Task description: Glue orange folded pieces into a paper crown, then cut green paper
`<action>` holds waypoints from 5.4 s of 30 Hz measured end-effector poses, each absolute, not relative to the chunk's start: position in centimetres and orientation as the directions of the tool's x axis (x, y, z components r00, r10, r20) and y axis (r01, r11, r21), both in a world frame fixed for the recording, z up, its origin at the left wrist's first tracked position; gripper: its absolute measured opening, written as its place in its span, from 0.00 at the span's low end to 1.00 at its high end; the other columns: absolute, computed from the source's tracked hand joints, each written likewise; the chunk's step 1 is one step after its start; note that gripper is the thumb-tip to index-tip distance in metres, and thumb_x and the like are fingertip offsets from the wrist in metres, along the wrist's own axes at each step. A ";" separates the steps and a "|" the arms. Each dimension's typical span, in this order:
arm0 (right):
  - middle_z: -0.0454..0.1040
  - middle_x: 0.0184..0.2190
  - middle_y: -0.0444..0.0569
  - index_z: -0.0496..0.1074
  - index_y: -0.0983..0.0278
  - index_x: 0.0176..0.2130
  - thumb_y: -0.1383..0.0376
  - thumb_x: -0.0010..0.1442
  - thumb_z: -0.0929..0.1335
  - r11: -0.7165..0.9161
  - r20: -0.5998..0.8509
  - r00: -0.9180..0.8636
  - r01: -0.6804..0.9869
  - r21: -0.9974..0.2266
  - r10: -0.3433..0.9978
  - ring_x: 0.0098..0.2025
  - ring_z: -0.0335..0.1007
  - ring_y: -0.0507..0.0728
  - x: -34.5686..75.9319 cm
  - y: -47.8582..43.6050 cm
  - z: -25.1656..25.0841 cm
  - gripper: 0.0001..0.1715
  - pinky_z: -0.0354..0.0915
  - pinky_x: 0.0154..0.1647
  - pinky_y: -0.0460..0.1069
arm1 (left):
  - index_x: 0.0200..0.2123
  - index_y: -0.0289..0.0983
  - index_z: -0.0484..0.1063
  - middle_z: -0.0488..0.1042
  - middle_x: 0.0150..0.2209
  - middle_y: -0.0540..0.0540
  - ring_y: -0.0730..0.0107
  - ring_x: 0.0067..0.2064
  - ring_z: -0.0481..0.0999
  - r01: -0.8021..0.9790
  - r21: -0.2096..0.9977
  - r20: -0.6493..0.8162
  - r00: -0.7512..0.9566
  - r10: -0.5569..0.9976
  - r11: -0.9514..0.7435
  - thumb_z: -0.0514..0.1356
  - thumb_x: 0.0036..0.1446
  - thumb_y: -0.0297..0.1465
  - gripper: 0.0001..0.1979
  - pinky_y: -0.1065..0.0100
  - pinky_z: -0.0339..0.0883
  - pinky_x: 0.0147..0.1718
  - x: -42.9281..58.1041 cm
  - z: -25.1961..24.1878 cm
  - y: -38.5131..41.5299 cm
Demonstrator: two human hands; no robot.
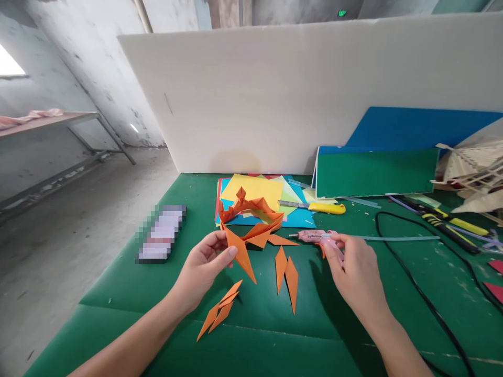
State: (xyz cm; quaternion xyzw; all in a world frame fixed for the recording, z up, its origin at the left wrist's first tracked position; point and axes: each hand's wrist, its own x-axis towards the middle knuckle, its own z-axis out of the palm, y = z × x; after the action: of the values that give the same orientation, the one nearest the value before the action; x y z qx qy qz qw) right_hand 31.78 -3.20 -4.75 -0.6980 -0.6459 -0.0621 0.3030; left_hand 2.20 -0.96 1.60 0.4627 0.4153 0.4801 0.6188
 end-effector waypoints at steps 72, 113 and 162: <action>0.75 0.47 0.48 0.71 0.59 0.42 0.52 0.60 0.69 -0.081 -0.097 -0.234 0.077 -0.994 0.967 0.48 0.73 0.58 22.8 1.9 3.8 0.15 0.65 0.56 0.55 | 0.41 0.36 0.78 0.79 0.43 0.43 0.70 0.42 0.75 -0.589 0.695 -0.228 0.364 0.903 0.413 0.68 0.52 0.37 0.15 0.69 0.65 0.45 0.0 -2.8 2.4; 0.71 0.25 0.43 0.69 0.60 0.29 0.55 0.56 0.70 0.210 0.221 0.015 0.243 -0.947 0.975 0.28 0.67 0.52 20.3 0.4 4.6 0.13 0.66 0.30 0.47 | 0.43 0.38 0.73 0.79 0.43 0.46 0.67 0.41 0.78 -0.528 0.818 -0.140 0.199 0.970 0.226 0.70 0.48 0.35 0.19 0.71 0.72 0.36 2.1 -1.7 -0.4; 0.75 0.39 0.47 0.69 0.59 0.47 0.56 0.58 0.70 0.203 0.186 -0.111 0.162 -0.966 0.976 0.40 0.73 0.55 19.3 0.0 4.3 0.18 0.72 0.40 0.50 | 0.42 0.37 0.73 0.79 0.42 0.48 0.71 0.40 0.77 -0.575 0.787 -0.145 0.179 0.973 0.223 0.68 0.52 0.31 0.14 0.72 0.71 0.37 2.7 -1.4 -0.7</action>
State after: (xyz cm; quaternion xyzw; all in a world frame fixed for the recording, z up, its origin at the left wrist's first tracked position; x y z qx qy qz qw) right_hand 19.27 -0.05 4.31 -0.4656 -0.6111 0.4265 0.4774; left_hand 2.68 -0.68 -1.37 0.2986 0.3332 0.5473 0.7073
